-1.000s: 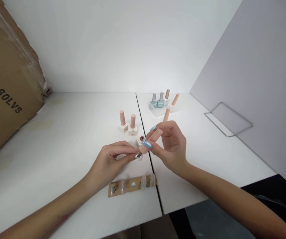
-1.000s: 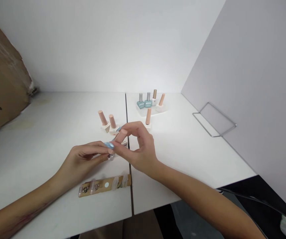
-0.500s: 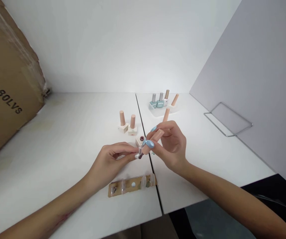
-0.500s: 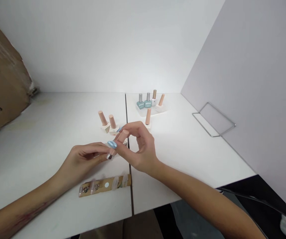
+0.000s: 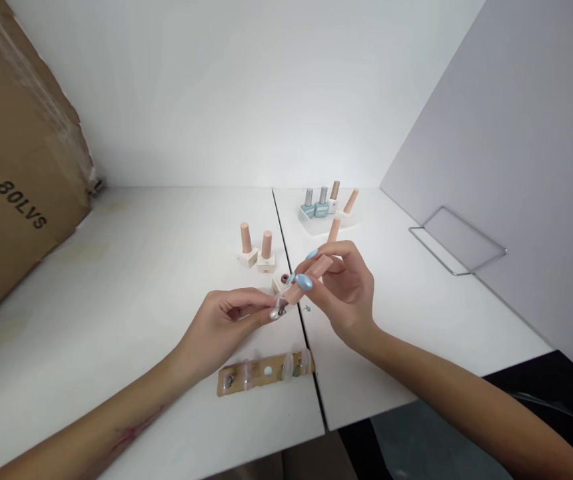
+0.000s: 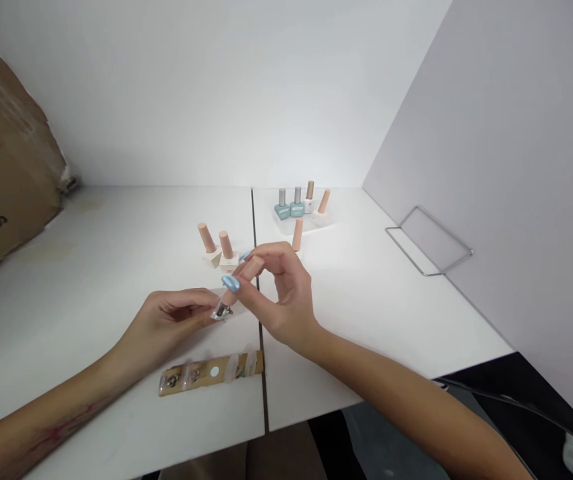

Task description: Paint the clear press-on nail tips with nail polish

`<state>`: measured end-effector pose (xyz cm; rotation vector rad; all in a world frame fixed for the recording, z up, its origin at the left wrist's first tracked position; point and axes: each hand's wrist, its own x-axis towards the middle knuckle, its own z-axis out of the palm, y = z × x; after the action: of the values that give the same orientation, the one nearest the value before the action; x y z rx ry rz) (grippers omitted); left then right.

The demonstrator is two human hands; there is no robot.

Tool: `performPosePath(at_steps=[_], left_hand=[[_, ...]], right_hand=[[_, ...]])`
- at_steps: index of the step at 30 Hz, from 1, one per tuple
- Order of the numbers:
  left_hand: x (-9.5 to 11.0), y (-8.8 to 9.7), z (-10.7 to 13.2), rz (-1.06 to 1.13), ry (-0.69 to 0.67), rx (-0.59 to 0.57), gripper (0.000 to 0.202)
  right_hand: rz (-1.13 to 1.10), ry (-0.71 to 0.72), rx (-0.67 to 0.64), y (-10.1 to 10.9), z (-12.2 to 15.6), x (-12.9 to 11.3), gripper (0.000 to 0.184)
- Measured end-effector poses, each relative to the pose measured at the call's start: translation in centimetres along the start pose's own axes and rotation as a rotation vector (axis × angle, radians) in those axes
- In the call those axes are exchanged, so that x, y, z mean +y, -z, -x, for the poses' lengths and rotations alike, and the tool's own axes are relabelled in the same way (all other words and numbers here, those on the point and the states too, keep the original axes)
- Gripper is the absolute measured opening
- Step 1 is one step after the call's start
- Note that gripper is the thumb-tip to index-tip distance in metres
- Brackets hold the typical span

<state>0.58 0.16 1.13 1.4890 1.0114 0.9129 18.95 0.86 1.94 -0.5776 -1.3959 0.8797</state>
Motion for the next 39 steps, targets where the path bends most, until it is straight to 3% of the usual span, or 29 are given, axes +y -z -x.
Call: performPosePath(at_steps=[6, 13, 18, 21, 25, 28, 34, 39], left_hand=[[-0.28, 0.0, 0.24, 0.022, 0.01, -0.005, 0.009], [-0.05, -0.1, -0.08, 0.039, 0.006, -0.023, 0.009], [-0.28, -0.08, -0.13, 0.038, -0.014, -0.021, 0.008], [-0.36, 0.02, -0.01, 0.043, -0.018, -0.023, 0.008], [-0.36, 0.07, 0.03, 0.037, -0.025, -0.033, 0.009], [-0.45, 0.05, -0.05, 0.026, -0.041, -0.029, 0.011], [-0.51, 0.09, -0.08, -0.012, -0.085, -0.011, 0.011], [-0.34, 0.2, 0.06, -0.028, -0.116, -0.017, 0.019]], right_hand=[[0.078, -0.1, 0.184, 0.1, -0.5, -0.04, 0.018], [-0.014, 0.026, 0.017, 0.01, -0.07, 0.01, 0.023], [0.073, -0.086, 0.142, 0.02, -0.52, -0.13, 0.018], [0.079, -0.078, 0.196, 0.15, -0.64, -0.11, 0.018], [-0.005, 0.018, 0.076, 0.1, -0.27, 0.01, 0.021], [-0.007, -0.012, 0.031, -0.01, -0.18, -0.03, 0.022], [0.065, -0.116, 0.197, 0.16, -0.64, -0.26, 0.018], [-0.027, -0.008, -0.033, 0.17, -0.25, 0.0, 0.024]])
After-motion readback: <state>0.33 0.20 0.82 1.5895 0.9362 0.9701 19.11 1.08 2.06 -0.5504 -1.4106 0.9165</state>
